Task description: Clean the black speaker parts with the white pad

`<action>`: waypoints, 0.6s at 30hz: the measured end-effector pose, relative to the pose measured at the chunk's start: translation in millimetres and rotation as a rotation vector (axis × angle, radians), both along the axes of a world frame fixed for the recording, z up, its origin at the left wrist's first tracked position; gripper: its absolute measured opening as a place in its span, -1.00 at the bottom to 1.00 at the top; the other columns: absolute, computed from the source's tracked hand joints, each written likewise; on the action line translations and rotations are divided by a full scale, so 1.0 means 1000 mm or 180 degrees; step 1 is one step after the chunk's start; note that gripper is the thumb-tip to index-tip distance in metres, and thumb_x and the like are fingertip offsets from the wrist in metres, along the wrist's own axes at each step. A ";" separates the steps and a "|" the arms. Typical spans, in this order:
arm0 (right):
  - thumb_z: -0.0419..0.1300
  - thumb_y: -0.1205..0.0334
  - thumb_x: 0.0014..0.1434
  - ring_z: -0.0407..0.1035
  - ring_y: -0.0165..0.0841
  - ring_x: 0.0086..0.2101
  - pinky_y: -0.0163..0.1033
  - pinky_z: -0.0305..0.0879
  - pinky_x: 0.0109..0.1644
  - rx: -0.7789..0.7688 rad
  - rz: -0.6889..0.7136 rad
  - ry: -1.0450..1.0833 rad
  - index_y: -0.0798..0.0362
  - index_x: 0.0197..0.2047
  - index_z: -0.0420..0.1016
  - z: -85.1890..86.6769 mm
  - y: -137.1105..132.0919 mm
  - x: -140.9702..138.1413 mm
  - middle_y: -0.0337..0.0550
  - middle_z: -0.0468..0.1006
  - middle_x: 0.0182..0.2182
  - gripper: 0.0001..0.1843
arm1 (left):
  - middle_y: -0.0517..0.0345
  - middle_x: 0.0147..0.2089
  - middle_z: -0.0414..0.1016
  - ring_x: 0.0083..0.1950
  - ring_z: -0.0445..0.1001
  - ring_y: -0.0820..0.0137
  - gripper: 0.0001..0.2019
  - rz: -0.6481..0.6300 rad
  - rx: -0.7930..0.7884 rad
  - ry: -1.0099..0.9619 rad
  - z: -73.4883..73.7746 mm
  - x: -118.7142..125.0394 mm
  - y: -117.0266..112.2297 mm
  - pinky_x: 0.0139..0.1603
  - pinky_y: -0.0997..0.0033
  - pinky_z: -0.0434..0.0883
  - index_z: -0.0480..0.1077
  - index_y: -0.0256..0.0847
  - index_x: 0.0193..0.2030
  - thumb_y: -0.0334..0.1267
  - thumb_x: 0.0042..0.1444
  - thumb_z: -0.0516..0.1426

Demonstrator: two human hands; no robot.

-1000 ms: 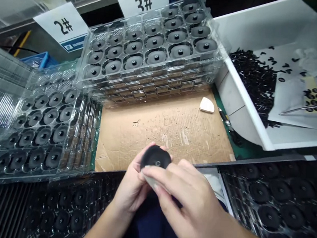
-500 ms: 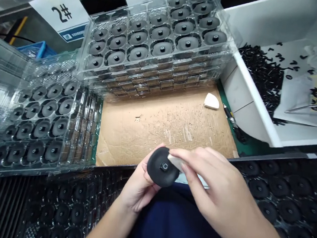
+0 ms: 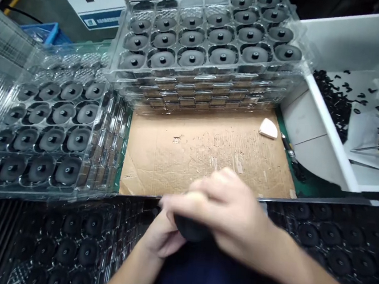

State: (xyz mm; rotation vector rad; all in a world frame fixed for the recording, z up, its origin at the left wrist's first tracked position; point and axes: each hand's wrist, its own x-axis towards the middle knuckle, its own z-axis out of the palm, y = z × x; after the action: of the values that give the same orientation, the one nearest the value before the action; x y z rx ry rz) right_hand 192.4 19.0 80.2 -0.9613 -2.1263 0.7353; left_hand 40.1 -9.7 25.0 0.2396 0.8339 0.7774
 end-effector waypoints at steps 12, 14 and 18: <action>0.10 0.23 0.15 0.30 -0.42 -0.43 -0.17 0.32 -0.28 -0.1557 -0.1541 0.0259 0.14 -0.06 0.50 -0.124 0.032 -0.021 0.04 0.35 -0.07 -0.68 | 0.07 -0.03 0.55 -0.02 0.54 0.21 -0.51 0.0269 0.0114 -0.1521 -0.007 -0.046 -0.004 -0.04 0.34 0.46 0.44 -0.10 0.02 0.03 -0.05 0.23; 0.07 0.19 0.18 0.24 -0.46 -0.47 -0.20 0.30 -0.31 -0.1495 -0.1715 0.0363 0.10 -0.04 0.48 -0.120 0.025 -0.020 0.02 0.33 -0.05 -0.67 | 0.04 -0.03 0.55 -0.03 0.55 0.19 -0.49 0.0228 0.0145 -0.1582 -0.009 -0.049 -0.004 -0.05 0.33 0.47 0.43 -0.11 0.04 0.06 -0.04 0.21; 0.08 0.18 0.18 0.29 -0.39 -0.39 -0.25 0.25 -0.32 -0.1565 -0.1646 0.0522 0.01 -0.14 0.51 -0.099 0.016 -0.016 -0.10 0.46 -0.19 -0.76 | 0.08 -0.02 0.54 -0.10 0.58 0.22 -0.49 0.0112 0.0353 -0.1698 -0.007 -0.052 -0.001 -0.16 0.35 0.52 0.37 -0.04 0.09 0.11 0.03 0.13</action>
State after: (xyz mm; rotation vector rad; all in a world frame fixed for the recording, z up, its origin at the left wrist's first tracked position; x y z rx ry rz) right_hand 176.5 34.6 -18.6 -1.5698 -1.4765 1.0380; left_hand -11.6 -10.6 17.9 0.1061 0.2924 0.8692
